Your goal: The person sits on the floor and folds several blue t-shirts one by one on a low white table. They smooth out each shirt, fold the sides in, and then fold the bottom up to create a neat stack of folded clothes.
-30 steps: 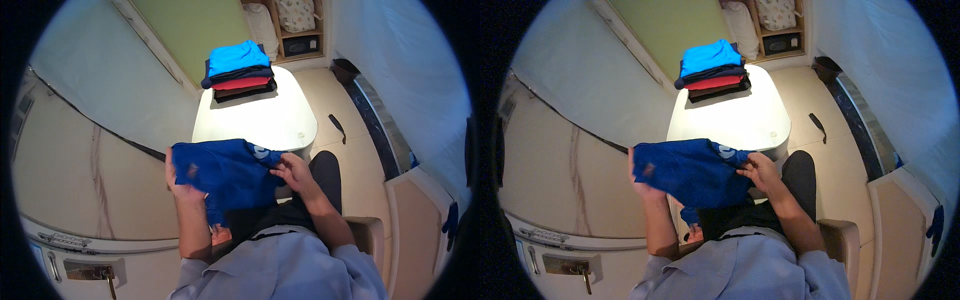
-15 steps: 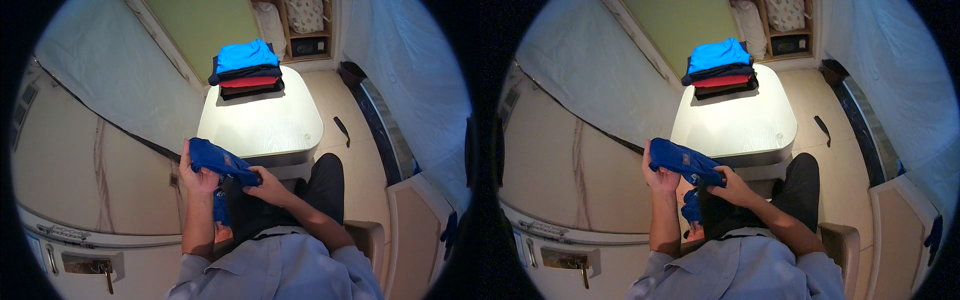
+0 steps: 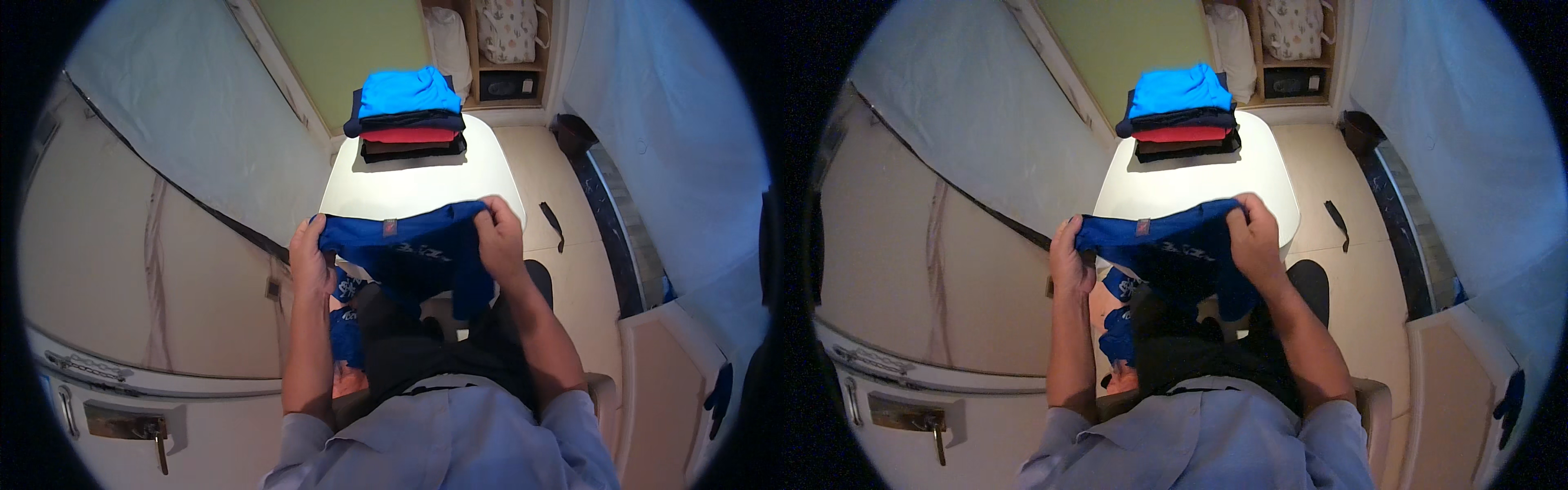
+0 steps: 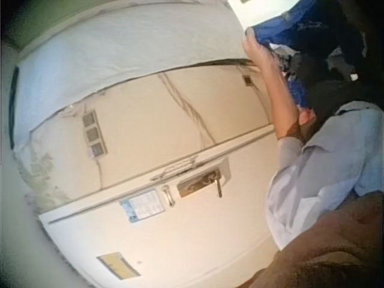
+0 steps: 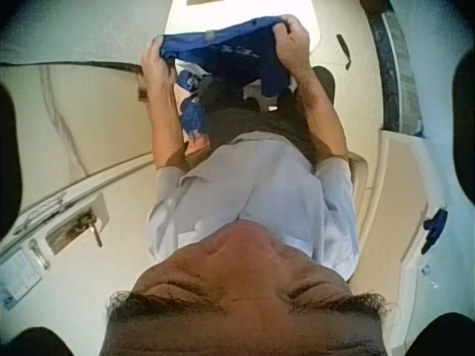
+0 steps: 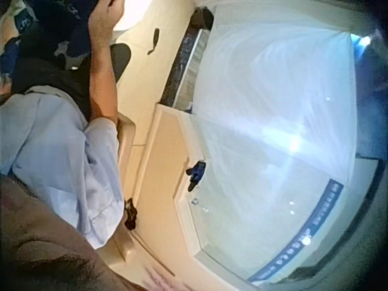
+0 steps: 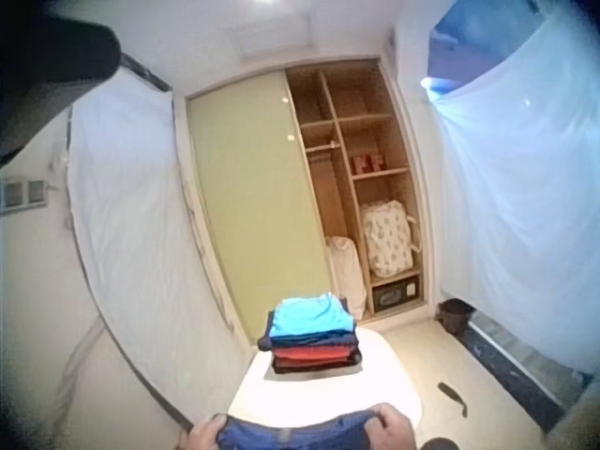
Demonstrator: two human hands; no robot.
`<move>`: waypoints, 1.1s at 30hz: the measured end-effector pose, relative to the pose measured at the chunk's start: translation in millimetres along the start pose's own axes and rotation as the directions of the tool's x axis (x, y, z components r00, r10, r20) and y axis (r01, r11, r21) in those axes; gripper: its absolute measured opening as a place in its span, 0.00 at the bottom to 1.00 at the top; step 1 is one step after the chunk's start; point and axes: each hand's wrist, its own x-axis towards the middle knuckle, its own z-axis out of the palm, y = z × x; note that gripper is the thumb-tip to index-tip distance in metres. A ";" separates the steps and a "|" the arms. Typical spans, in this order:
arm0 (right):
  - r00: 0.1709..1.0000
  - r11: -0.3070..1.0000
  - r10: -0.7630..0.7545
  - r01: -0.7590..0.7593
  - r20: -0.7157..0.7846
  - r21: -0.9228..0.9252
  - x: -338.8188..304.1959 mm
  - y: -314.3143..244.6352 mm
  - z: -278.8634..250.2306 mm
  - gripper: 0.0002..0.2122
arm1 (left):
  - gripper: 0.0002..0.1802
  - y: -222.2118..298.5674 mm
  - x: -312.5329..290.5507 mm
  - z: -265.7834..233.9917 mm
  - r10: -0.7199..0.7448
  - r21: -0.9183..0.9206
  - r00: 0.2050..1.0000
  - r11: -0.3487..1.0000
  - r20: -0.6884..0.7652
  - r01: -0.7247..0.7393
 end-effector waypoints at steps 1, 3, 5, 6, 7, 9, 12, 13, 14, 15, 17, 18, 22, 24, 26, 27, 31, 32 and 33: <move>1.000 0.999 -0.022 0.021 -0.014 -0.031 9.9 -8.6 -2.5 0.08 | 0.09 -1.8 4.2 -1.0 -0.009 0.006 1.000 1.000 -0.023 0.009; 0.999 0.994 -0.048 0.045 -0.020 -0.102 25.9 -32.2 -6.3 0.08 | 0.08 0.0 13.8 1.9 -0.029 -0.030 0.999 0.999 -0.038 0.028; 0.990 0.977 -0.140 0.133 -0.030 -0.164 41.8 -43.8 -7.9 0.08 | 0.08 3.4 28.7 4.1 -0.031 -0.043 0.999 0.999 -0.028 0.029; 0.984 0.973 -0.174 0.169 -0.021 -0.158 50.2 -46.8 -8.7 0.08 | 0.09 6.7 37.9 3.4 -0.021 -0.036 1.000 0.999 -0.011 0.021; 0.970 0.950 -0.242 0.236 -0.004 -0.206 58.4 -52.9 -9.9 0.08 | 0.09 10.3 45.7 3.8 -0.012 -0.028 1.000 1.000 0.005 0.012; 0.930 0.882 -0.367 0.358 0.029 -0.306 73.4 -64.9 -16.3 0.09 | 0.10 29.0 49.0 20.6 -0.025 0.095 0.996 0.995 0.085 0.017; 0.905 0.807 -0.418 0.412 0.084 -0.423 91.8 -90.7 -31.7 0.09 | 0.12 55.7 64.4 24.2 -0.003 0.382 0.984 0.922 0.179 -0.067; 0.891 0.781 -0.443 0.439 0.101 -0.445 100.4 -94.6 -39.5 0.10 | 0.12 63.6 70.0 23.7 0.029 0.459 0.971 0.878 0.237 -0.138; 0.858 0.732 -0.502 0.490 0.113 -0.474 106.3 -101.2 -45.9 0.10 | 0.12 72.2 75.9 24.4 0.050 0.528 0.954 0.823 0.297 -0.208; 0.892 0.742 -0.438 0.430 0.115 -0.515 107.7 -113.7 -52.4 0.10 | 0.12 81.0 80.4 25.7 0.067 0.588 0.932 0.759 0.357 -0.280; 0.869 0.698 -0.475 0.469 0.140 -0.542 117.0 -120.0 -65.2 0.10 | 0.14 99.2 86.2 29.0 0.069 0.651 0.898 0.665 0.434 -0.366; 0.860 0.681 -0.491 0.478 0.139 -0.554 120.4 -121.9 -69.7 0.11 | 0.15 107.4 89.6 29.8 0.045 0.657 0.885 0.653 0.463 -0.377; 0.878 0.637 -0.440 0.452 0.188 -0.624 131.9 -122.6 -88.7 0.13 | 0.19 138.5 78.3 43.1 -0.015 0.725 0.816 0.470 0.578 -0.504; 0.869 0.613 -0.443 0.474 0.222 -0.632 131.1 -125.2 -93.8 0.13 | 0.21 151.7 70.0 49.5 -0.058 0.775 0.809 0.337 0.585 -0.536; 0.867 0.609 -0.434 0.483 0.246 -0.629 131.0 -127.1 -97.7 0.13 | 0.24 160.0 70.3 55.1 -0.094 0.805 0.811 0.235 0.577 -0.545; 0.870 0.617 -0.424 0.481 0.253 -0.623 131.6 -127.5 -99.6 0.13 | 0.24 164.2 68.9 57.0 -0.120 0.823 0.822 0.217 0.557 -0.525; 0.859 0.625 -0.409 0.511 0.309 -0.590 133.1 -133.5 -104.9 0.14 | 0.25 175.4 73.1 59.8 -0.263 0.878 0.838 0.105 0.478 -0.468; 0.867 0.640 -0.372 0.499 0.332 -0.585 134.7 -135.3 -106.6 0.15 | 0.25 177.0 74.9 57.8 -0.308 0.886 0.835 0.068 0.456 -0.458; 0.873 0.653 -0.335 0.486 0.354 -0.580 137.0 -137.8 -108.4 0.16 | 0.24 178.5 74.9 55.9 -0.317 0.876 0.817 0.129 0.481 -0.465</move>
